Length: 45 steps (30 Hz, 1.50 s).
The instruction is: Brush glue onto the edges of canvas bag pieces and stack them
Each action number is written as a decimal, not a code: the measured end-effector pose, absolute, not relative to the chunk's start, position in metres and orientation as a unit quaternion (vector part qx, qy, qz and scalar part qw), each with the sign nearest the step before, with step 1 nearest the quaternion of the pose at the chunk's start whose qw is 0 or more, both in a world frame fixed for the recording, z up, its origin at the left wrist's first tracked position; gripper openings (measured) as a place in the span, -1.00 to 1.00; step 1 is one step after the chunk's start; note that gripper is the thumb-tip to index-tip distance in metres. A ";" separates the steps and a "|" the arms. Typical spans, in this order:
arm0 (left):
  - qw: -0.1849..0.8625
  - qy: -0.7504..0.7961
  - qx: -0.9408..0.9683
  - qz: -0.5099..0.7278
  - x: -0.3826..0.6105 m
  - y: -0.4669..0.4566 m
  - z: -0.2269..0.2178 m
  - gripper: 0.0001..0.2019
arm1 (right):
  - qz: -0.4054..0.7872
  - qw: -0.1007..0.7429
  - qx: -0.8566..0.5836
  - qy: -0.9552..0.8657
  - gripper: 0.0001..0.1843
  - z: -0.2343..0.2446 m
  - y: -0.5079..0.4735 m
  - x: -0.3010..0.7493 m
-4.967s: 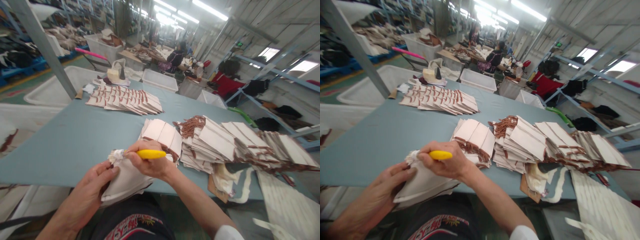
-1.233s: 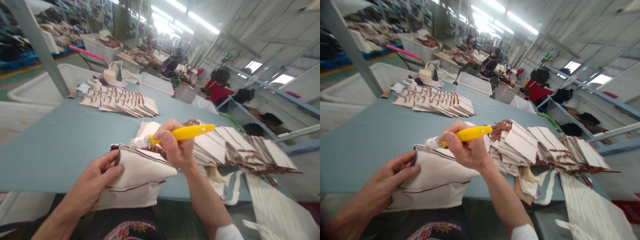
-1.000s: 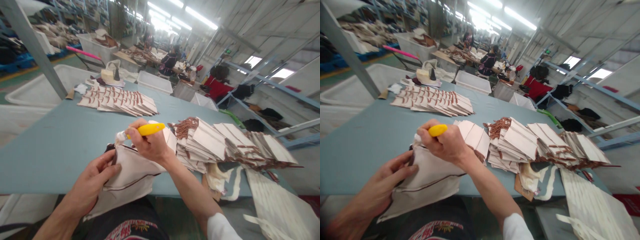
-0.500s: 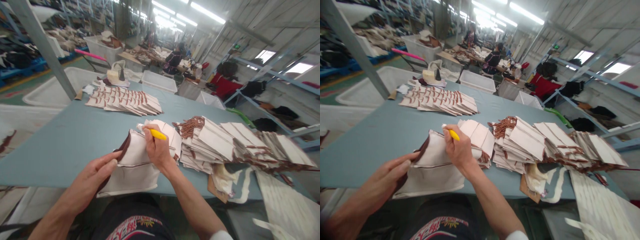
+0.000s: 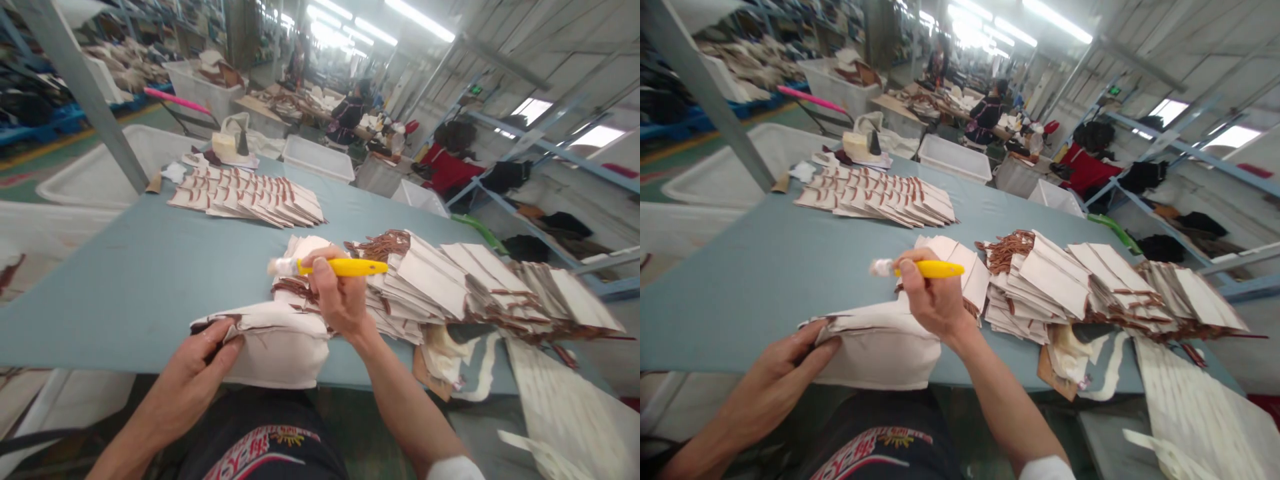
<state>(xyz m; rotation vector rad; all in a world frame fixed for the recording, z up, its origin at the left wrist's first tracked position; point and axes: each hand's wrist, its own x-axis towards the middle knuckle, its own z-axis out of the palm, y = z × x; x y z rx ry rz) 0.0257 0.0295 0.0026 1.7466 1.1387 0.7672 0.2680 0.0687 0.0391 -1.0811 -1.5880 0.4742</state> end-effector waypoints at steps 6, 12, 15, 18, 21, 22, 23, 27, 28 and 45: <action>0.446 0.459 0.717 0.277 0.019 0.025 -0.006 -0.69 | 0.208 0.350 -0.338 -0.848 -0.65 0.057 0.056 0.256; 0.422 0.500 0.711 0.258 0.019 0.022 -0.009 -0.61 | 0.102 0.276 -0.315 -0.902 -0.66 0.041 0.066 0.218; 0.419 0.495 0.703 0.290 0.022 0.024 0.001 -0.67 | 0.131 0.321 -0.317 -0.883 -0.67 0.040 0.065 0.215; 0.426 0.485 0.704 0.297 0.027 0.026 0.009 -0.73 | 0.165 0.384 -0.335 -0.844 -0.64 0.046 0.062 0.224; 0.440 0.488 0.698 0.286 0.030 0.026 0.008 -0.74 | 0.142 0.394 -0.367 -0.831 -0.63 0.046 0.061 0.232; 0.440 0.490 0.697 0.283 0.031 0.026 0.007 -0.73 | 0.130 0.384 -0.374 -0.834 -0.65 0.044 0.060 0.232; 0.438 0.490 0.698 0.283 0.031 0.026 0.005 -0.73 | 0.120 0.376 -0.375 -0.839 -0.67 0.041 0.060 0.231; 0.421 0.474 0.708 0.310 0.032 0.030 0.003 -0.70 | 0.141 0.390 -0.346 -0.841 -0.69 0.035 0.057 0.225; 0.423 0.473 0.705 0.317 0.033 0.032 0.004 -0.72 | 0.162 0.413 -0.352 -0.824 -0.66 0.035 0.056 0.225; 0.720 0.409 0.492 0.269 0.045 0.043 0.028 -0.65 | 0.227 0.370 -0.279 -0.857 -0.59 0.083 0.100 0.256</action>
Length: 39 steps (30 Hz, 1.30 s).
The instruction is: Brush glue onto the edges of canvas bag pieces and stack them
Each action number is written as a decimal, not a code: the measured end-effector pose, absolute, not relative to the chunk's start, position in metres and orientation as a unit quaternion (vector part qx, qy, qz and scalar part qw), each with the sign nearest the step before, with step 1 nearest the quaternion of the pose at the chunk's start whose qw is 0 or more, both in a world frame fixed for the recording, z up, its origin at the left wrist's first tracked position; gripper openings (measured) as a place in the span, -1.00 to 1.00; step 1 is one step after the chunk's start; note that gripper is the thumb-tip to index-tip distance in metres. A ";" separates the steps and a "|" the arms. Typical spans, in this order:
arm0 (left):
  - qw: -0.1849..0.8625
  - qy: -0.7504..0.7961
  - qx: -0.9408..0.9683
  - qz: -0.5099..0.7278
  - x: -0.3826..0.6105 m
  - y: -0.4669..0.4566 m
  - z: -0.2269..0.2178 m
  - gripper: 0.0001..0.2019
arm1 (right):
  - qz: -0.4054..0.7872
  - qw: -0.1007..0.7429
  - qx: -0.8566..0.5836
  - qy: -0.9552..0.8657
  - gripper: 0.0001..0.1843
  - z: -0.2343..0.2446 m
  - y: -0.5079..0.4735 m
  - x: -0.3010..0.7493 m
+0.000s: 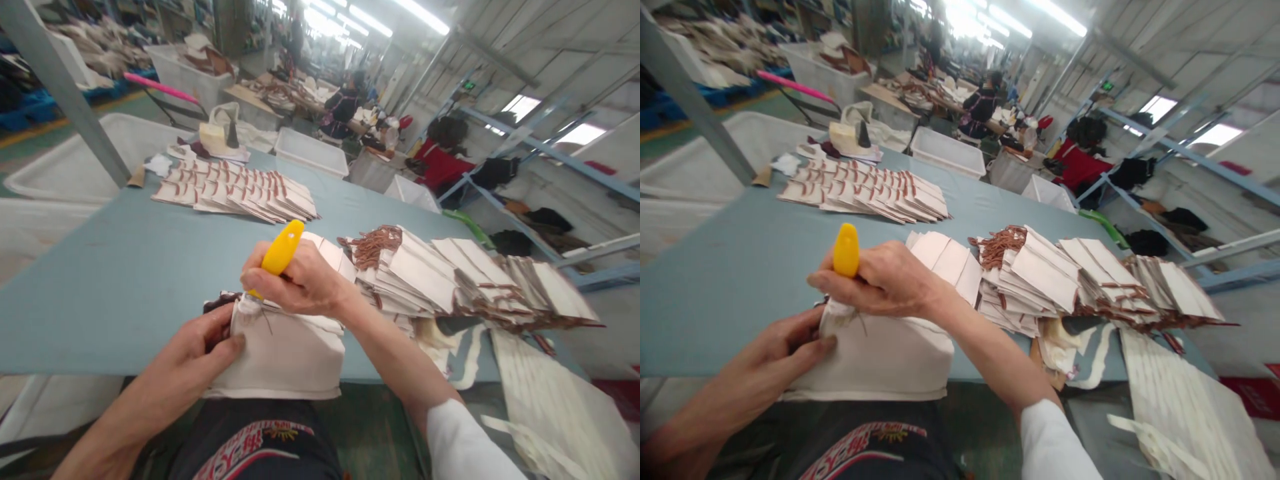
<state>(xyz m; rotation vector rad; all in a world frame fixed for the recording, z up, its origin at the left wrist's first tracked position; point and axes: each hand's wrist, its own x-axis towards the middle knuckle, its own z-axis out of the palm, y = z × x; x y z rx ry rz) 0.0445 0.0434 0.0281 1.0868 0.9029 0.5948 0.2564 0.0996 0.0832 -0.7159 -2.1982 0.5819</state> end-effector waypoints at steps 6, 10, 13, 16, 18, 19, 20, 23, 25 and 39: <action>0.773 0.390 0.425 0.264 0.040 0.042 0.017 -0.61 | 0.203 0.478 -0.286 -0.805 -0.43 0.084 0.092 0.264; 0.759 0.369 0.465 0.268 0.041 0.041 0.021 -0.70 | 0.217 0.372 -0.257 -0.865 -0.54 0.092 0.092 0.257; 0.726 0.385 0.501 0.272 0.044 0.043 0.023 -0.68 | 0.199 0.349 -0.281 -0.872 -0.63 0.092 0.105 0.247; 0.720 0.405 0.490 0.278 0.043 0.045 0.018 -0.58 | 0.198 0.389 -0.297 -0.849 -0.64 0.090 0.112 0.243; 0.736 0.405 0.467 0.277 0.042 0.045 0.015 -0.52 | 0.212 0.411 -0.297 -0.836 -0.61 0.087 0.111 0.243; 0.743 0.404 0.457 0.276 0.041 0.044 0.015 -0.51 | 0.225 0.413 -0.294 -0.832 -0.60 0.085 0.110 0.243; 0.745 0.407 0.450 0.278 0.041 0.044 0.015 -0.50 | 0.240 0.412 -0.289 -0.830 -0.59 0.083 0.109 0.244; 0.737 0.417 0.443 0.295 0.041 0.044 0.019 -0.50 | 0.268 0.442 -0.292 -0.805 -0.53 0.070 0.110 0.245; 0.742 0.416 0.430 0.304 0.041 0.045 0.021 -0.46 | 0.260 0.512 -0.313 -0.756 -0.49 0.060 0.112 0.247; 0.770 0.404 0.396 0.295 0.048 0.046 0.016 -0.19 | 0.154 0.602 -0.414 -0.665 -0.44 0.031 0.089 0.250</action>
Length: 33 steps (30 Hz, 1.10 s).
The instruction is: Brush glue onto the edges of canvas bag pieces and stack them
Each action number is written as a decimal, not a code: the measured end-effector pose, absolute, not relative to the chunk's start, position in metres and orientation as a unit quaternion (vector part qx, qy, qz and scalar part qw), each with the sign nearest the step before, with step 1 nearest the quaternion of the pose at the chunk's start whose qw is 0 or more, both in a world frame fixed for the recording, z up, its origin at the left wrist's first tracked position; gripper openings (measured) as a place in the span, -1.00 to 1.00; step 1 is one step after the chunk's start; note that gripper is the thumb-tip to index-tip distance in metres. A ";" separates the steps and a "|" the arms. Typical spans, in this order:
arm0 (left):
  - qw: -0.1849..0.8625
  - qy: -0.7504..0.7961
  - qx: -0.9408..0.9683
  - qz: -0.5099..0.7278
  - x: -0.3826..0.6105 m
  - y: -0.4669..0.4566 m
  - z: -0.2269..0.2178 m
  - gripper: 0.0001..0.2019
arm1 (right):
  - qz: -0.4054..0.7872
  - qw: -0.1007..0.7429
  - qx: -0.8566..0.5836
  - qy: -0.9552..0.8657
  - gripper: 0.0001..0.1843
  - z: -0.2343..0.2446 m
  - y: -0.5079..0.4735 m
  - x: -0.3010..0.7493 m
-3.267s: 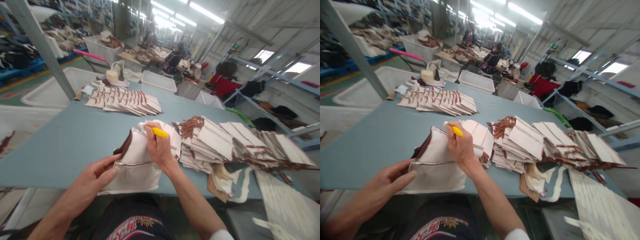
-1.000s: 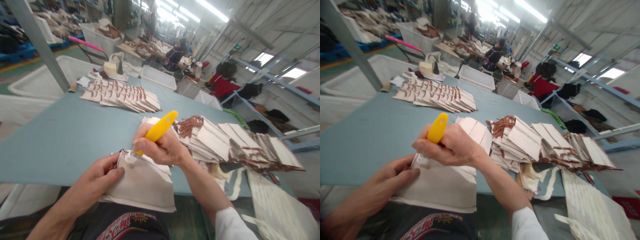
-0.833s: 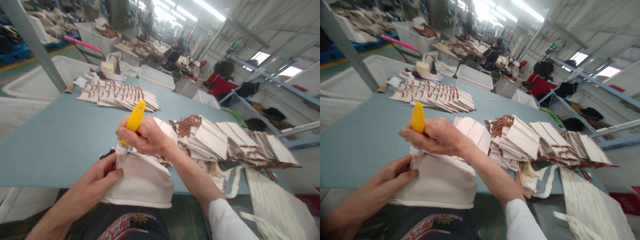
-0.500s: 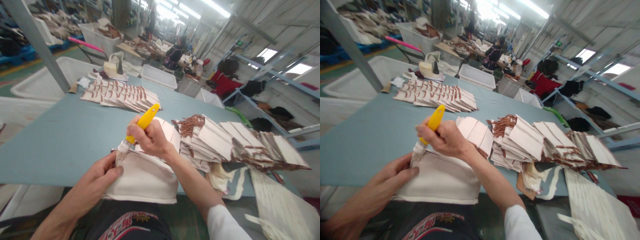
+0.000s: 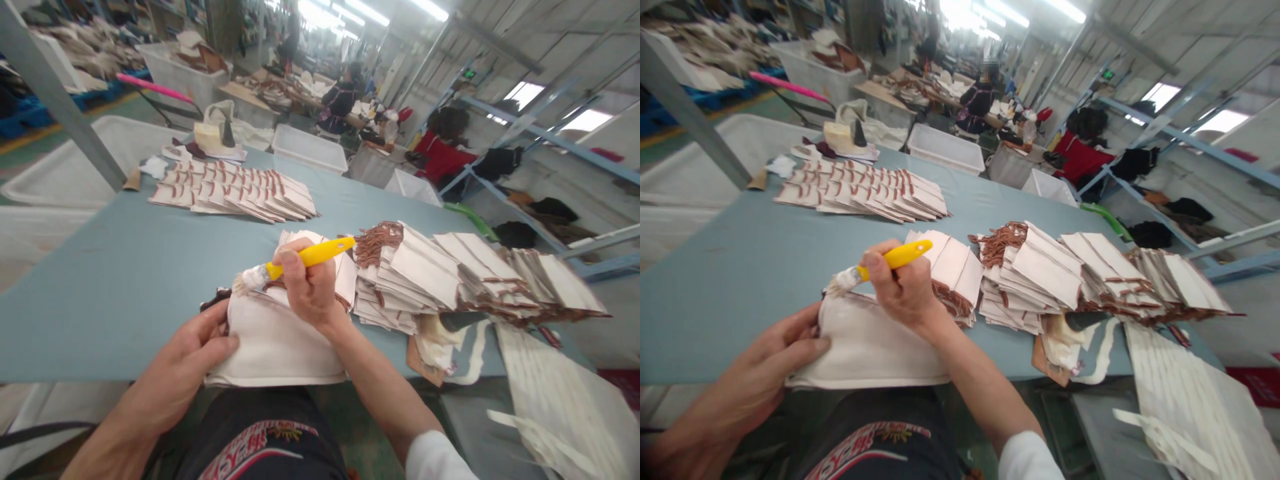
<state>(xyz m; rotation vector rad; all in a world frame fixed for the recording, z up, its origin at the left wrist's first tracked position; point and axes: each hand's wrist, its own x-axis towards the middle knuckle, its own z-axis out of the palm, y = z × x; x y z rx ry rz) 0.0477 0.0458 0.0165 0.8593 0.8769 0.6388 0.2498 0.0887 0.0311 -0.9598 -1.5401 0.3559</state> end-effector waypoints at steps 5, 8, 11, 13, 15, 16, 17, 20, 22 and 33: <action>0.800 0.386 0.350 0.299 0.048 0.041 0.025 -0.08 | 0.148 0.649 -0.393 -0.634 -0.59 0.021 0.078 0.263; 0.804 0.380 0.345 0.302 0.047 0.039 0.024 -0.09 | 0.128 0.623 -0.405 -0.657 -0.71 0.017 0.063 0.262; 0.802 0.381 0.343 0.306 0.049 0.040 0.024 -0.15 | 0.157 0.566 -0.424 -0.690 -0.74 0.007 0.060 0.255; 0.802 0.382 0.338 0.310 0.051 0.042 0.024 -0.19 | 0.178 0.548 -0.450 -0.682 -0.70 -0.001 0.062 0.249; 0.800 0.393 0.337 0.304 0.050 0.045 0.024 -0.24 | 0.175 0.553 -0.473 -0.663 -0.68 -0.005 0.066 0.246; 0.794 0.403 0.339 0.303 0.048 0.045 0.023 -0.28 | 0.165 0.559 -0.478 -0.657 -0.67 -0.004 0.068 0.247; 0.784 0.417 0.343 0.307 0.044 0.045 0.022 -0.34 | 0.152 0.565 -0.483 -0.651 -0.67 -0.002 0.070 0.248; 0.743 0.434 0.401 0.314 0.029 0.041 0.014 -0.47 | 0.100 0.571 -0.503 -0.641 -0.65 0.011 0.078 0.258; 0.711 0.431 0.477 0.285 0.022 0.037 0.011 -0.48 | 0.069 0.573 -0.518 -0.632 -0.63 0.017 0.085 0.264; 0.539 0.427 0.671 0.277 0.039 0.037 0.002 -0.76 | 0.019 0.558 -0.441 -0.703 -0.82 0.040 0.050 0.258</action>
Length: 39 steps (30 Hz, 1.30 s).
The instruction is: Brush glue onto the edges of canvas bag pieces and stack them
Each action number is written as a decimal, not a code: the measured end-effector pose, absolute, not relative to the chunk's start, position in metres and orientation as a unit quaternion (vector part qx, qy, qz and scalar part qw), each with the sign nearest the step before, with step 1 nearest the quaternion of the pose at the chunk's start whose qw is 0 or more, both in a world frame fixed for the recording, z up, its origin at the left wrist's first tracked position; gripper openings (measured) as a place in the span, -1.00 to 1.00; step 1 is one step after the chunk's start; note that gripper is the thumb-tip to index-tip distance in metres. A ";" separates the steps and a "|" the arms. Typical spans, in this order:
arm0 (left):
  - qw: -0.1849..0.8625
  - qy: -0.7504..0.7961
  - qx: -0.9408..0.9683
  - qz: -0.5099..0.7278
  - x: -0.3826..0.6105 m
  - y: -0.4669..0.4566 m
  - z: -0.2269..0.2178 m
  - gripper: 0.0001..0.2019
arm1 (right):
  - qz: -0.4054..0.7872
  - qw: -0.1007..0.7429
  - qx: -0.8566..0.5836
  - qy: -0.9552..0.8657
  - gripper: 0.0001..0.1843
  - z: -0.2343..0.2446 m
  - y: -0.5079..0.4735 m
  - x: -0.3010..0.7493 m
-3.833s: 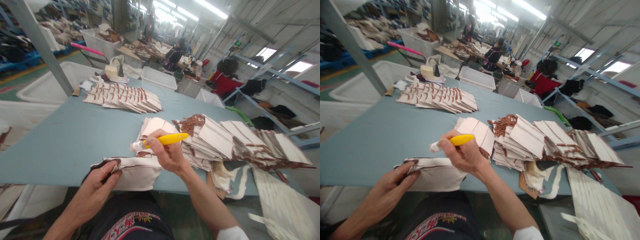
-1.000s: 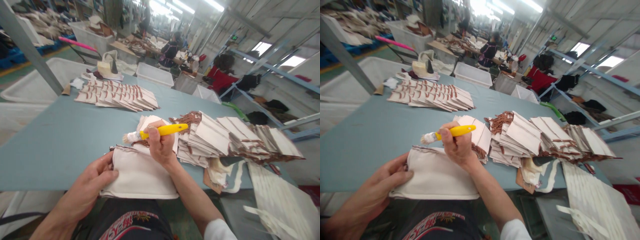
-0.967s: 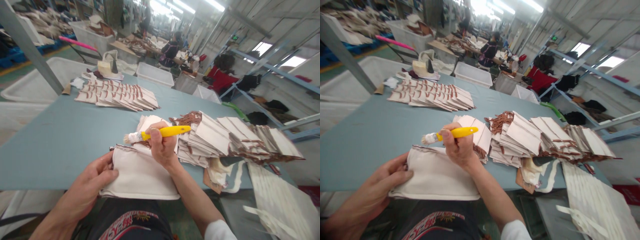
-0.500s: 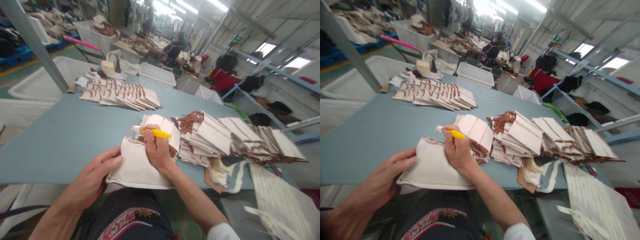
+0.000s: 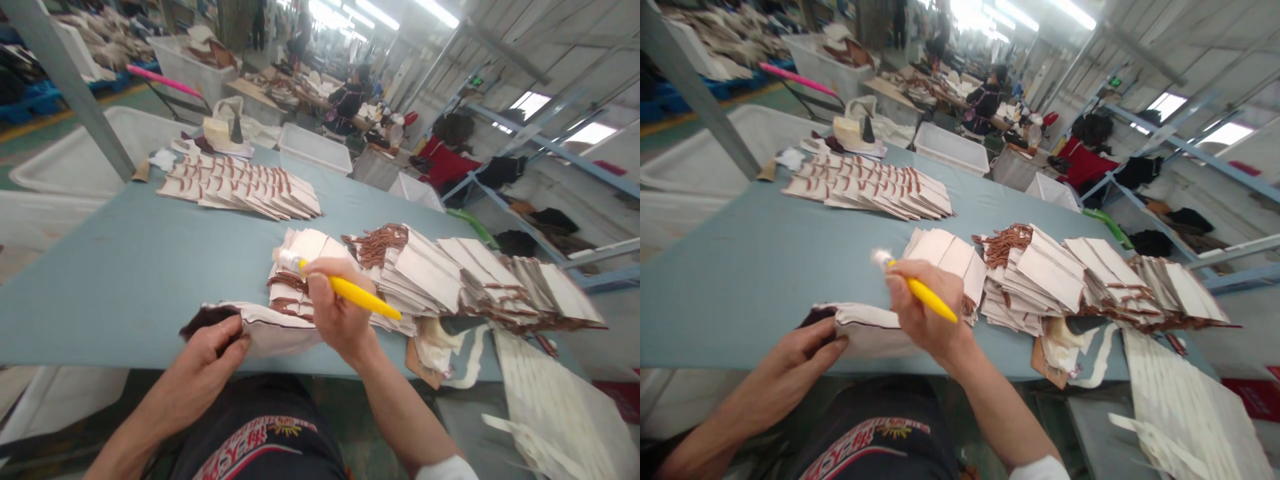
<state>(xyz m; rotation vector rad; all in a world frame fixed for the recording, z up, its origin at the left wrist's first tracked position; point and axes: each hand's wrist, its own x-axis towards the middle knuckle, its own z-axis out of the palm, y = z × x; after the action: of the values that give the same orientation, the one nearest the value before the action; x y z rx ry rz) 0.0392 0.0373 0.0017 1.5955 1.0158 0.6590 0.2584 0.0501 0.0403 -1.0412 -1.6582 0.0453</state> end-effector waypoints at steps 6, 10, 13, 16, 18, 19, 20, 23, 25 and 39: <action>0.523 0.457 0.657 0.292 0.040 0.031 -0.012 -0.78 | 0.041 0.486 -0.340 -0.804 -0.80 0.032 0.024 0.239; 0.540 0.468 0.640 0.281 0.041 0.029 -0.003 -0.78 | 0.018 0.438 -0.293 -0.849 -0.84 0.020 0.017 0.234; 0.560 0.467 0.621 0.288 0.041 0.028 0.000 -0.80 | -0.007 0.407 -0.249 -0.879 -0.86 0.015 0.008 0.237; 0.562 0.481 0.602 0.301 0.040 0.025 -0.004 -0.79 | -0.001 0.389 -0.215 -0.895 -0.83 0.012 0.003 0.243; 0.557 0.489 0.600 0.300 0.039 0.023 -0.007 -0.71 | 0.035 0.433 -0.222 -0.873 -0.87 0.015 0.004 0.246; 0.555 0.494 0.600 0.298 0.038 0.023 -0.009 -0.66 | 0.052 0.467 -0.244 -0.848 -0.90 0.017 0.006 0.247; 0.553 0.497 0.599 0.296 0.038 0.022 -0.009 -0.62 | 0.063 0.501 -0.276 -0.818 -0.90 0.020 0.009 0.248; 0.555 0.505 0.590 0.298 0.040 0.023 -0.008 -0.58 | 0.072 0.539 -0.338 -0.768 -0.82 0.027 0.019 0.245; 0.567 0.500 0.585 0.295 0.043 0.023 -0.005 -0.63 | 0.080 0.520 -0.302 -0.795 -0.82 0.029 0.024 0.241; 0.542 0.469 0.628 0.302 0.039 0.030 -0.008 -0.72 | 0.145 0.520 -0.273 -0.797 -0.81 0.025 0.009 0.237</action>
<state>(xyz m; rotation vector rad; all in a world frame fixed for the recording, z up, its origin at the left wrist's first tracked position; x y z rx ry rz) 0.0391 0.0304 -0.0079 1.4910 1.1147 0.7167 0.2368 0.0087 0.0251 -0.6548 -1.9104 0.3466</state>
